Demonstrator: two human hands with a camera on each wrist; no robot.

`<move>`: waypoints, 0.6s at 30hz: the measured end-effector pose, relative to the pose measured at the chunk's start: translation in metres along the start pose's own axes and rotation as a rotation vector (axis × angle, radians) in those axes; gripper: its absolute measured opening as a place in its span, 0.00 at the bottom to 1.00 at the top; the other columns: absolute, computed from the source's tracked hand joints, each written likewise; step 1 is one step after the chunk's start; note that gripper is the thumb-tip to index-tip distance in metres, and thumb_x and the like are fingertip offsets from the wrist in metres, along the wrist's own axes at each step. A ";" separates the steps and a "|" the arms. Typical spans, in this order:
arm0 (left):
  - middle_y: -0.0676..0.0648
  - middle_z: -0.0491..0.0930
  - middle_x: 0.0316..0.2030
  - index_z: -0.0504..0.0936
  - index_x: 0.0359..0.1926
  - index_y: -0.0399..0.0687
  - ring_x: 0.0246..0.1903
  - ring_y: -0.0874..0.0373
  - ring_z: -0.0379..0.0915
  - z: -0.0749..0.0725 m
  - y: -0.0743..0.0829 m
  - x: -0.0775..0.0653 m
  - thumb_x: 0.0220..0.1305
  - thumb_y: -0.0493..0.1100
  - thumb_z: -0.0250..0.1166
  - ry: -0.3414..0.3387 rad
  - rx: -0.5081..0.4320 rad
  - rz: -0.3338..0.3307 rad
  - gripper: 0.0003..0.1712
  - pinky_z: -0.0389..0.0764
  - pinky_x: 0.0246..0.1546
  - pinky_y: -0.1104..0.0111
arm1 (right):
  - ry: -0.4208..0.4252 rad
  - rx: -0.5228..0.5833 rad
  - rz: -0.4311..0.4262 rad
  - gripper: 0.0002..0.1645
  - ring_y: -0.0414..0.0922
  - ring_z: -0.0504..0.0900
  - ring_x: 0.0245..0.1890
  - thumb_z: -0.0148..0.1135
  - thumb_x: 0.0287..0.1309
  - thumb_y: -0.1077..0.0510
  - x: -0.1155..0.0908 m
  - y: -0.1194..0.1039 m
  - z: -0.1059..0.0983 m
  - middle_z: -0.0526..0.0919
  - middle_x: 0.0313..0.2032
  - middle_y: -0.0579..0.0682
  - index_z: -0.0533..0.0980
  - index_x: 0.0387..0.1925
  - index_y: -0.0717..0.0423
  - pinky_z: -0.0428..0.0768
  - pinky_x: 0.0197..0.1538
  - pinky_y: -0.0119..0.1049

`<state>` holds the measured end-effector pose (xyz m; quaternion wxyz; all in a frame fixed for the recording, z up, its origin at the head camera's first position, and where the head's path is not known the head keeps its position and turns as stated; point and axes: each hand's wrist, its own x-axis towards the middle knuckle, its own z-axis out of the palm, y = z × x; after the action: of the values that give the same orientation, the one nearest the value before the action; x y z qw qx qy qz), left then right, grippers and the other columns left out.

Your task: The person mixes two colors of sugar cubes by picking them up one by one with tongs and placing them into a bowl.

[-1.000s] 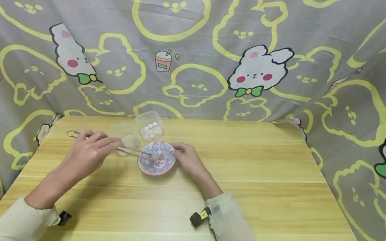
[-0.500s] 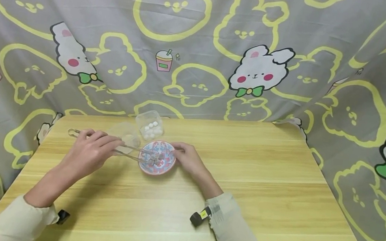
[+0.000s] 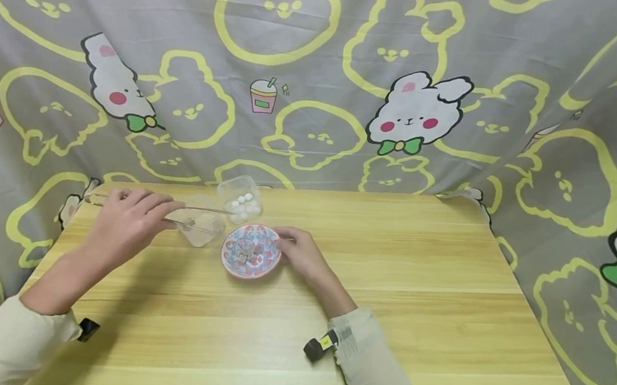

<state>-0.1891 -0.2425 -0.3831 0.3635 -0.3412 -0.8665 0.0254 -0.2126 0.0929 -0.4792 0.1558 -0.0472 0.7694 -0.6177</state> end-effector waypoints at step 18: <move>0.42 0.90 0.42 0.87 0.51 0.43 0.38 0.41 0.84 -0.017 -0.033 0.006 0.71 0.45 0.62 0.020 0.161 0.025 0.15 0.79 0.45 0.46 | -0.004 0.026 -0.026 0.23 0.45 0.82 0.46 0.55 0.74 0.62 -0.001 -0.001 0.002 0.82 0.61 0.61 0.75 0.67 0.60 0.80 0.42 0.29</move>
<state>-0.1998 -0.2679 -0.3576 0.3979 -0.3218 -0.8537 0.0963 -0.2114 0.0913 -0.4789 0.1497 -0.0566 0.7603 -0.6296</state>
